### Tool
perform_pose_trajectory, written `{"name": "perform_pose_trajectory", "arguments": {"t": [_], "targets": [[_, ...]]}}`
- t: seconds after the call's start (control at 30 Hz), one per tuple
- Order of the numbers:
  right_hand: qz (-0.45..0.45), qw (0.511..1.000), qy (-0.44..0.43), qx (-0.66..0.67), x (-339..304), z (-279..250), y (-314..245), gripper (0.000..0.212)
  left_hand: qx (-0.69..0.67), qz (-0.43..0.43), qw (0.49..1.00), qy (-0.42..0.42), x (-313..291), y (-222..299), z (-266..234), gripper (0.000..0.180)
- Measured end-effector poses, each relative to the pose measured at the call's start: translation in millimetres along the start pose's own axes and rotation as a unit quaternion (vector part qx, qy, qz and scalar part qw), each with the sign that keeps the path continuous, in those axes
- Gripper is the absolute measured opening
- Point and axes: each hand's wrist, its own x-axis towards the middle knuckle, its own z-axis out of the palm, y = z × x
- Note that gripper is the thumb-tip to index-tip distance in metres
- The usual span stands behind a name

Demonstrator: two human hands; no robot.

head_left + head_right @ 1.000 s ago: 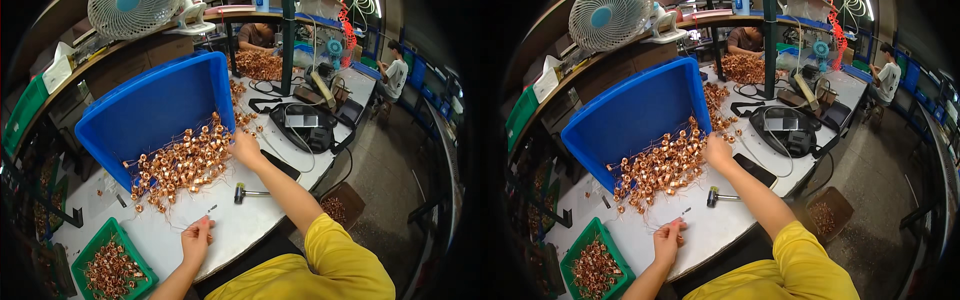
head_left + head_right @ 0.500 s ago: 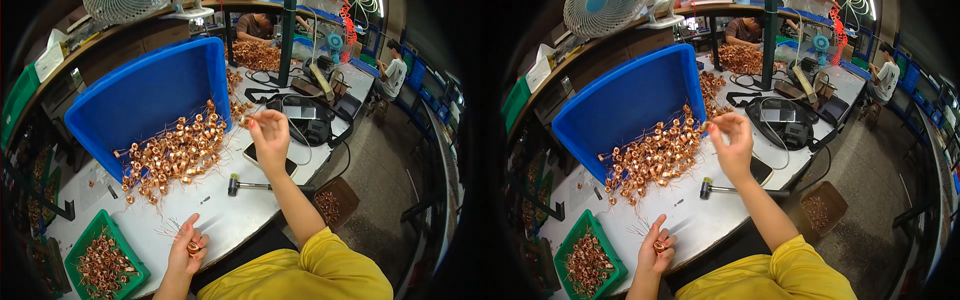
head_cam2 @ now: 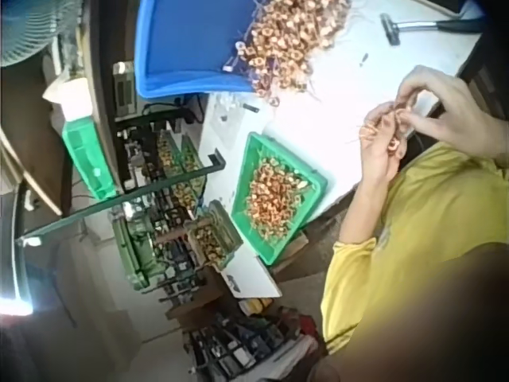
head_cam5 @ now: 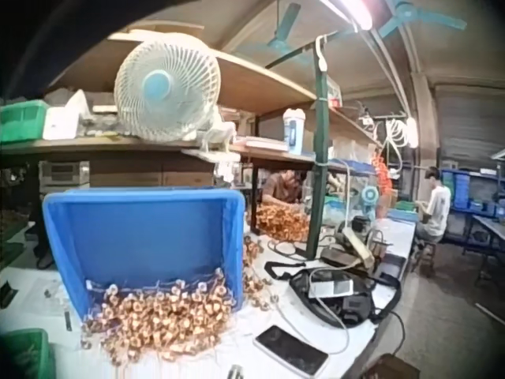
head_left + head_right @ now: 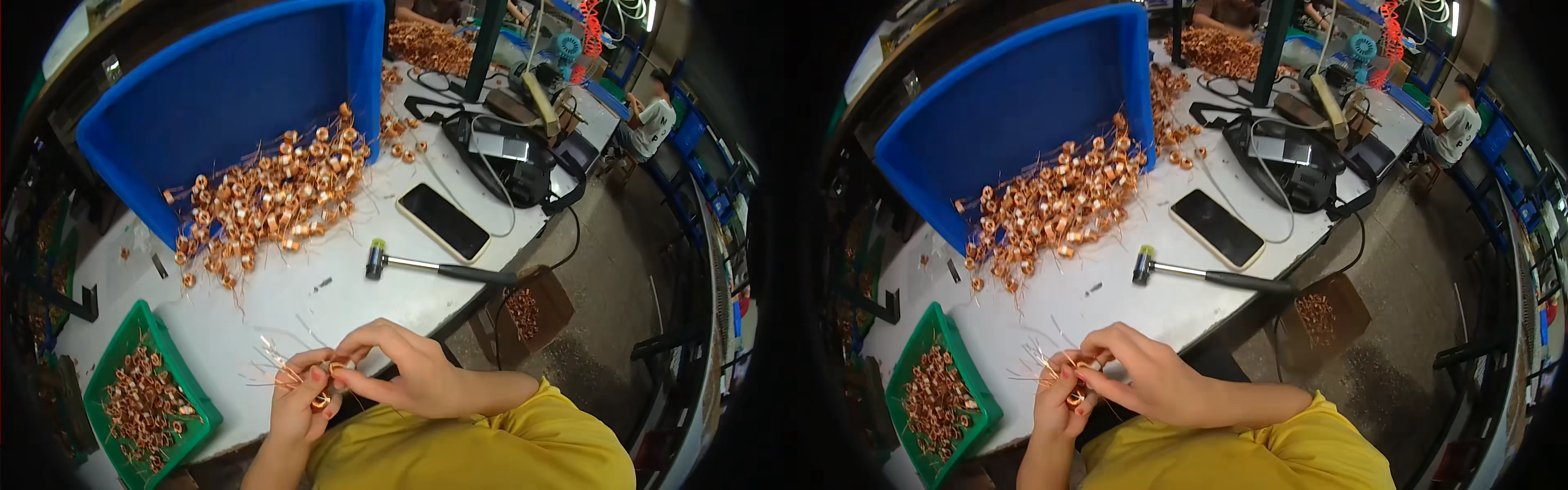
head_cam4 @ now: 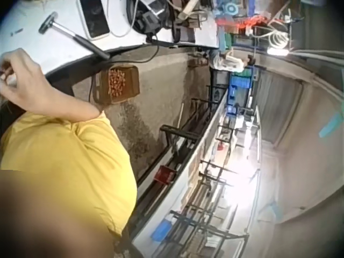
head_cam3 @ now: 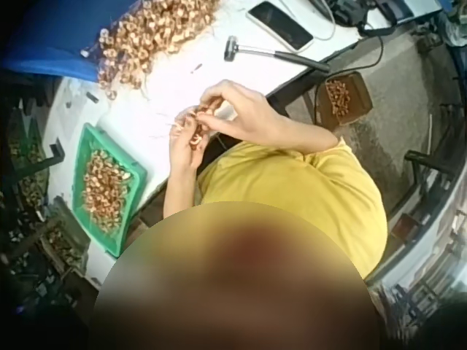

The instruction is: Assembling small copper wire coils into a metal armature core at a workbench.

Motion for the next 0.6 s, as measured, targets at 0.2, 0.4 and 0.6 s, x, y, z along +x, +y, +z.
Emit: {"name": "perform_pose_trajectory", "arguments": {"t": [0.2, 0.4, 0.6], "targets": [[-0.023, 0.999, 0.021, -0.039, -7.6, 13.0, 16.4, 0.023, -0.038, -0.028, 0.999, -0.014, -0.5, -9.4, -0.7, 0.028], [-0.016, 0.996, -0.087, -0.013, -2.8, -12.8, 36.2, 0.034, -0.133, -0.083, 0.986, -0.054, -6.5, -12.8, 3.1, 0.03], [0.097, 0.965, -0.109, 0.217, -19.6, -1.3, 68.6, 0.068, -0.194, -0.098, 0.972, -0.089, -5.0, -13.5, -5.3, 0.028]]}}
